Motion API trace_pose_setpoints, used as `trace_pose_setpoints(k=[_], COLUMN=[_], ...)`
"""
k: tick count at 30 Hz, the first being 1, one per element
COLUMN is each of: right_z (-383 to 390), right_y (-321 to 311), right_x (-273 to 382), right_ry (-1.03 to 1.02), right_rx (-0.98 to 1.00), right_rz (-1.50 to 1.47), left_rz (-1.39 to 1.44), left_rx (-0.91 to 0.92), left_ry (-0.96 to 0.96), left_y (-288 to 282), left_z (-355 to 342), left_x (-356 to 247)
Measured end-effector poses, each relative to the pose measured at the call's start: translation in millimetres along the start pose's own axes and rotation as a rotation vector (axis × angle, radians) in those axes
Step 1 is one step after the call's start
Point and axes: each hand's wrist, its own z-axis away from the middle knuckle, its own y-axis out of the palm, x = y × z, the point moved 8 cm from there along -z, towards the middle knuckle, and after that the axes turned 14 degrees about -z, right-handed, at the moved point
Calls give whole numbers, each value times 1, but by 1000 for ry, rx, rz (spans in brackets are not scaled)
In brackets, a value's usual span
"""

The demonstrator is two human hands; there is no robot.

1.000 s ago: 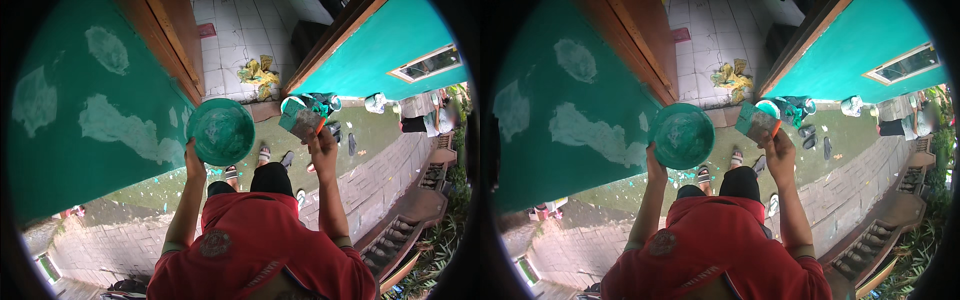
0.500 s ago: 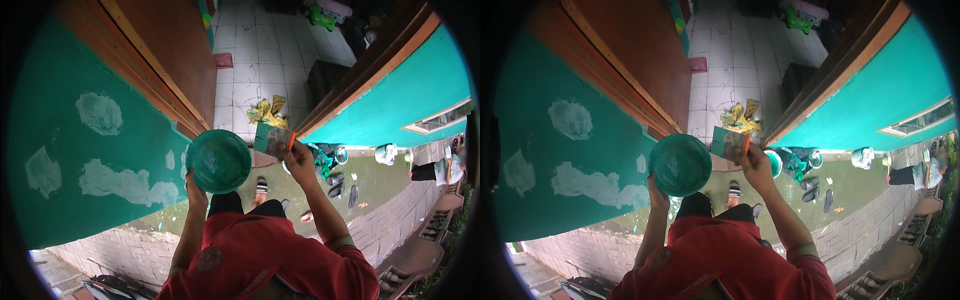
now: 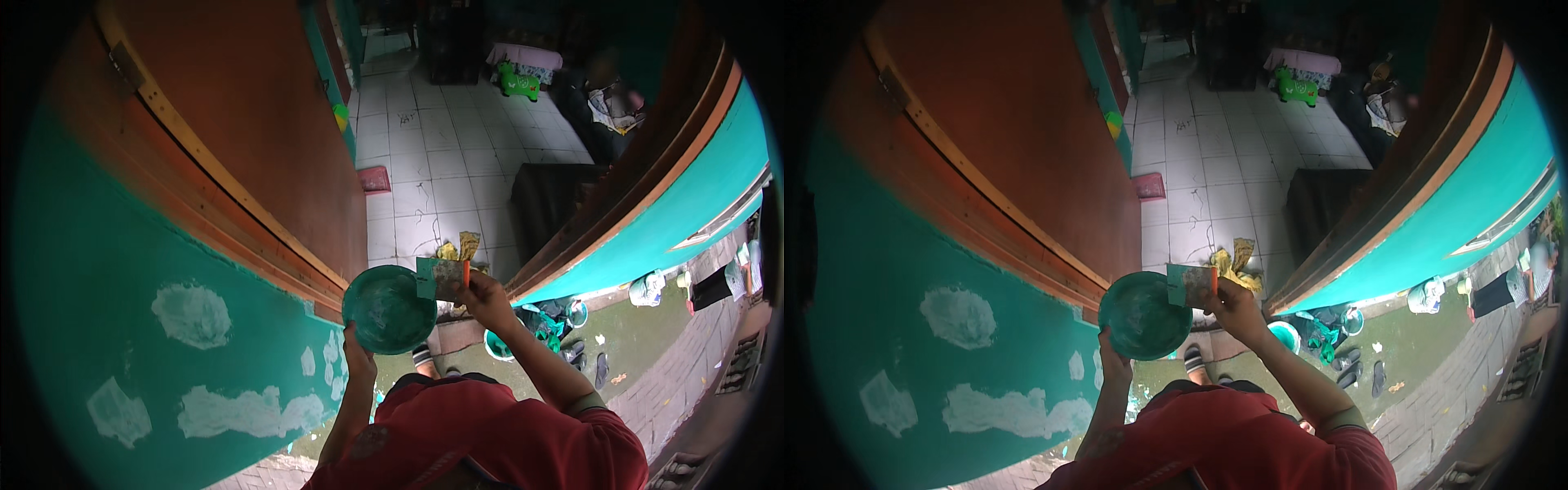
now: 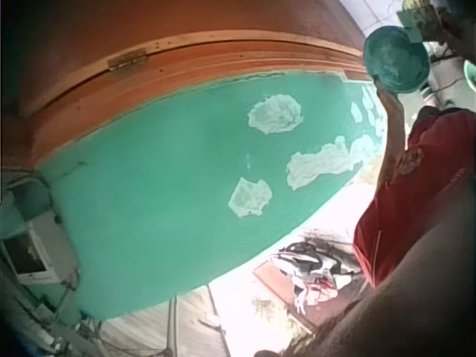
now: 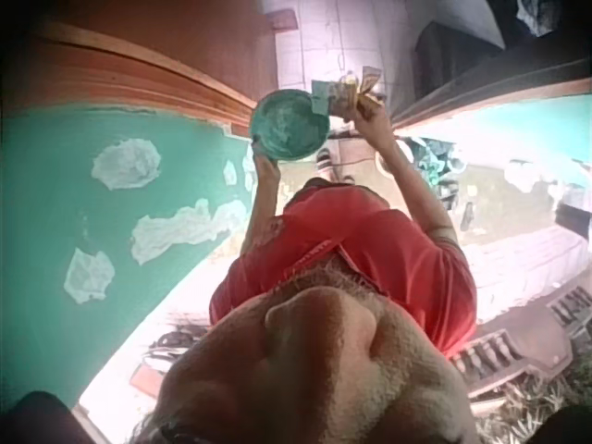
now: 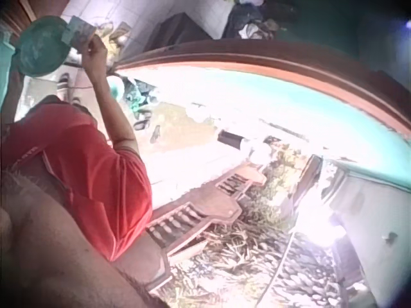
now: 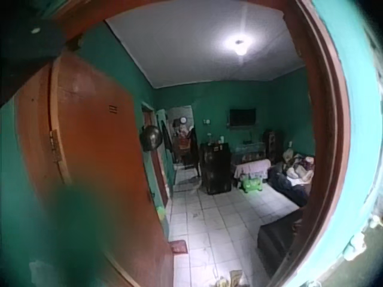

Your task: The person applies a white paste to a green wall using a putty knife, smoothing it over several areas. They hold a green bowl containing the paste in the other hand and move between an outdoor section and an indoor doorway while working.

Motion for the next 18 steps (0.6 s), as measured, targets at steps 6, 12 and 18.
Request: trace_pose_setpoints(k=[6, 12, 18], right_z=[-63, -131, -254], right_y=[6, 9, -22], right_x=[15, 4, -29], right_ry=[3, 91, 97], right_rx=[-6, 60, 129], right_rz=[-43, -138, -229], left_rz=[37, -13, 5], left_rx=[103, 54, -20], left_ry=[7, 34, 89], left_y=[48, 57, 90], left_z=[-59, -110, -194], left_x=[-44, -63, -70])
